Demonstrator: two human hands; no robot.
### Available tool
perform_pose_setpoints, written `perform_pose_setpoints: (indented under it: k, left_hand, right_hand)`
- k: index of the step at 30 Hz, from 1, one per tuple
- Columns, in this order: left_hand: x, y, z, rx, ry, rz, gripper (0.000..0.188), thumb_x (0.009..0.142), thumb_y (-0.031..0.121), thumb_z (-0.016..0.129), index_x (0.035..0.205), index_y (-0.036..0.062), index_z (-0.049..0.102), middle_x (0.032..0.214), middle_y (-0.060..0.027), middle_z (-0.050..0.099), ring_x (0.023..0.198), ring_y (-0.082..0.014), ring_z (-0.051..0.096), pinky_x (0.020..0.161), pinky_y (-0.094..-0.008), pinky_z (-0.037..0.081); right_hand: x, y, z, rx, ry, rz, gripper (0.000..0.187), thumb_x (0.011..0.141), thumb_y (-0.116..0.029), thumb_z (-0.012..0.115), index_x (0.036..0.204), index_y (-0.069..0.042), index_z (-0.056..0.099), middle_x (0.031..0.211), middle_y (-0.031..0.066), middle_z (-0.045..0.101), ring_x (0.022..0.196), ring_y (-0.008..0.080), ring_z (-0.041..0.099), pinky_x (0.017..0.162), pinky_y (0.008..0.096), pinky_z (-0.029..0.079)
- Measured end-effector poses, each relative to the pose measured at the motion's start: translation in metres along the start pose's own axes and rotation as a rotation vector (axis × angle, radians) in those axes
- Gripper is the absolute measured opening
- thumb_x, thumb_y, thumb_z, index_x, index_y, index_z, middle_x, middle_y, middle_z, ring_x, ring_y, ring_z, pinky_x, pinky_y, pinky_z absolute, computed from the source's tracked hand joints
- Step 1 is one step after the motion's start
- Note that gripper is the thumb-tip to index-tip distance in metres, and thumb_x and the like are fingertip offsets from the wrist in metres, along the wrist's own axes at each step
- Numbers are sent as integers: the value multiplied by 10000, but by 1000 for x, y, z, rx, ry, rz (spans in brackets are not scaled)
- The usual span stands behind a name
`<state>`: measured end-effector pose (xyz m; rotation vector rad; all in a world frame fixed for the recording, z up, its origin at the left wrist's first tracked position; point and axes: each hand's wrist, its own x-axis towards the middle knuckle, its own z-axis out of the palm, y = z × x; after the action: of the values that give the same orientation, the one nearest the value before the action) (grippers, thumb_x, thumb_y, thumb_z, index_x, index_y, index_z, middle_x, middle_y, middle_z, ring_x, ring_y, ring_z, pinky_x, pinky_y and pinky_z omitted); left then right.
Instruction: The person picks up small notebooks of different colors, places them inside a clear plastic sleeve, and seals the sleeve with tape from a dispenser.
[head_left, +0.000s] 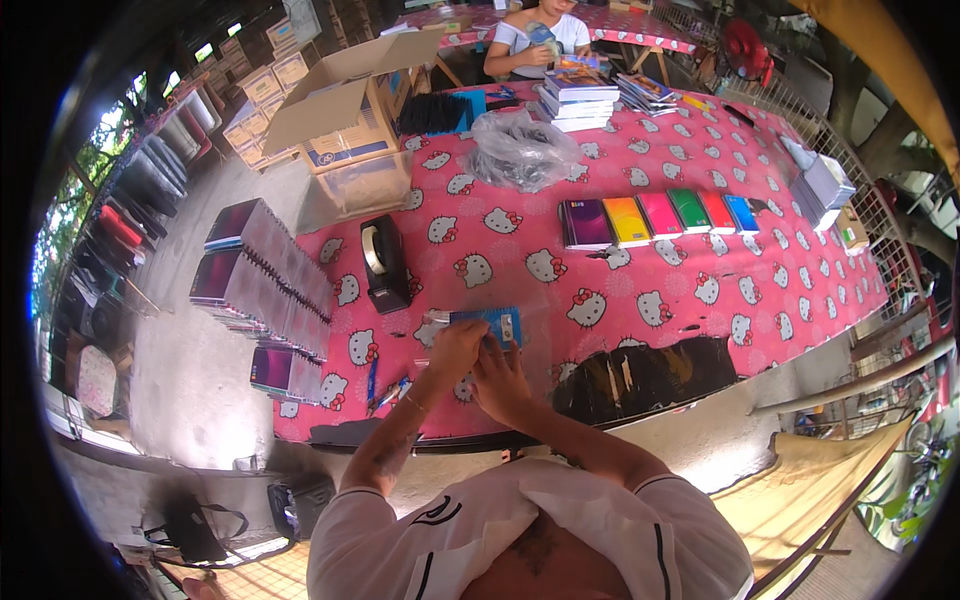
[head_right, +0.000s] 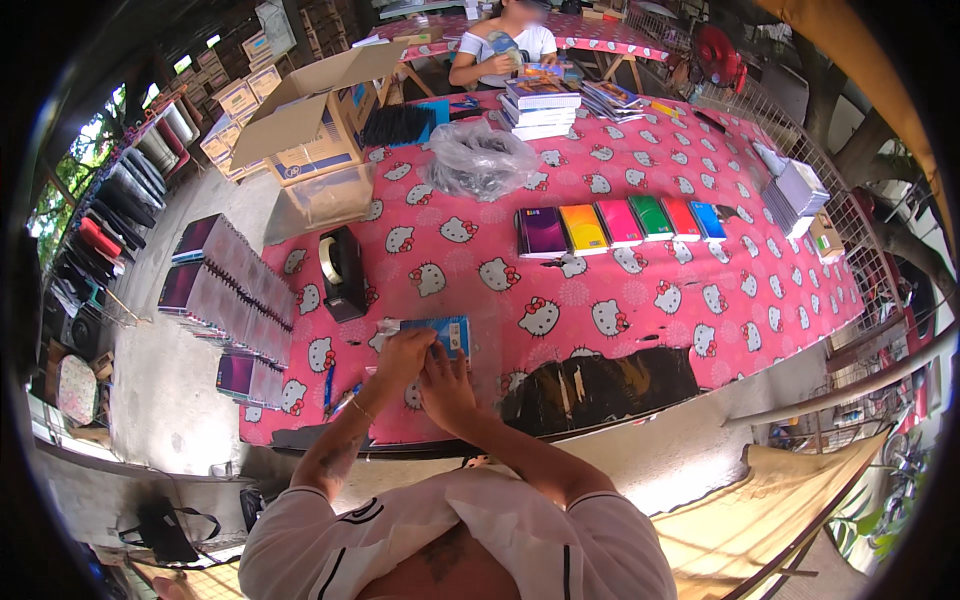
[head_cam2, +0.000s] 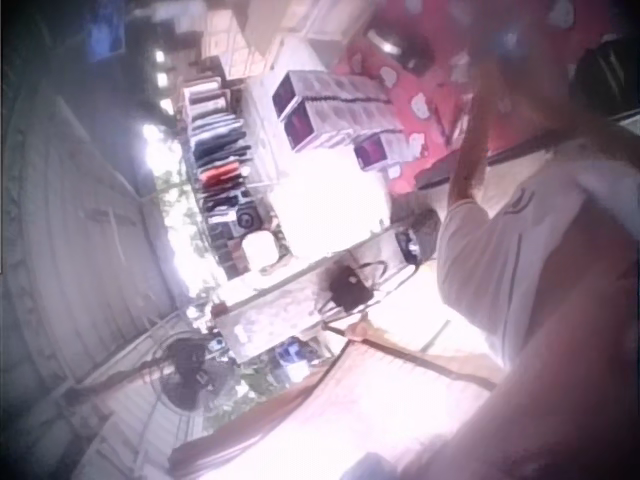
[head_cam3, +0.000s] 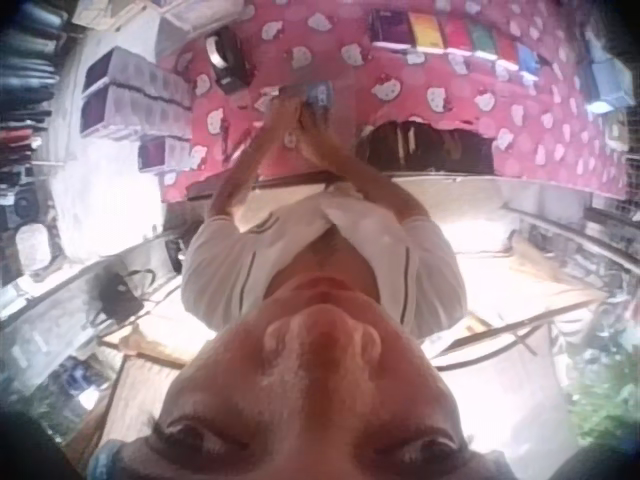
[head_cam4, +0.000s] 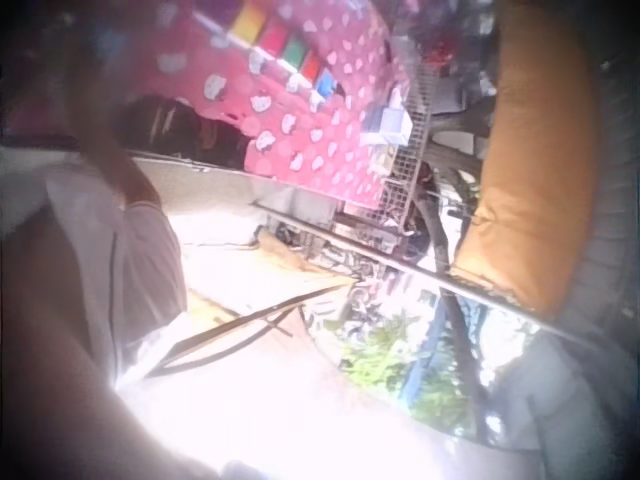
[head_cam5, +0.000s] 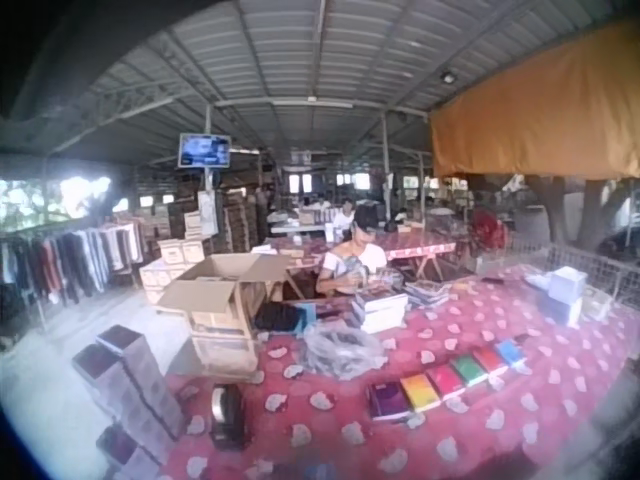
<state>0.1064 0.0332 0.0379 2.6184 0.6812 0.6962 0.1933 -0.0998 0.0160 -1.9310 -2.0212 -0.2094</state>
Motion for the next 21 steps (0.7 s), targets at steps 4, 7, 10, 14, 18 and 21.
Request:
perform_pose_setpoints:
  k: [4,7,10,14,18,21]
  left_hand:
    - [-6,13,6,17,37,-15,216,832,77,623,1041,76,680,989,-119,710,877,-321,690,698,-412,569]
    - [-7,12,-3,-147,-20,-185,260,830,65,612,1082,66,676,1041,-128,708,905,-318,697,698,-400,572]
    - [1,15,-10,-200,-197,-332,350,807,-22,607,1141,61,674,1087,-164,702,984,-325,706,769,-422,593]
    - [-23,10,9,140,35,40,370,814,-24,596,1181,6,637,1226,-187,656,1135,-360,640,915,-440,553]
    - [-20,16,11,139,-9,43,398,821,-6,594,1219,-7,615,1310,-208,604,1206,-371,594,992,-453,512]
    - [-36,30,-1,265,40,-11,372,856,85,608,1214,-16,612,1363,-231,558,1273,-369,543,1017,-446,489]
  right_hand:
    - [-2,10,14,20,29,-38,646,838,-239,657,1395,19,457,1399,248,478,1354,425,424,1100,650,296]
    - [4,19,16,273,-51,76,653,851,-242,670,1414,-10,437,1454,258,394,1400,434,337,1125,607,280]
    - [10,41,20,834,151,231,647,836,-147,657,1429,-42,421,1433,222,399,1381,399,338,1097,582,305]
    - [11,35,-21,352,155,142,609,794,-148,698,1365,-70,501,1357,170,430,1313,326,383,1058,512,345]
    - [10,62,-13,-96,179,-111,524,806,-194,678,1291,-35,558,1245,130,506,1206,263,484,1043,431,366]
    - [5,74,-3,-152,125,-170,473,828,-207,656,1255,-14,589,1188,93,550,1121,239,539,1009,395,385]
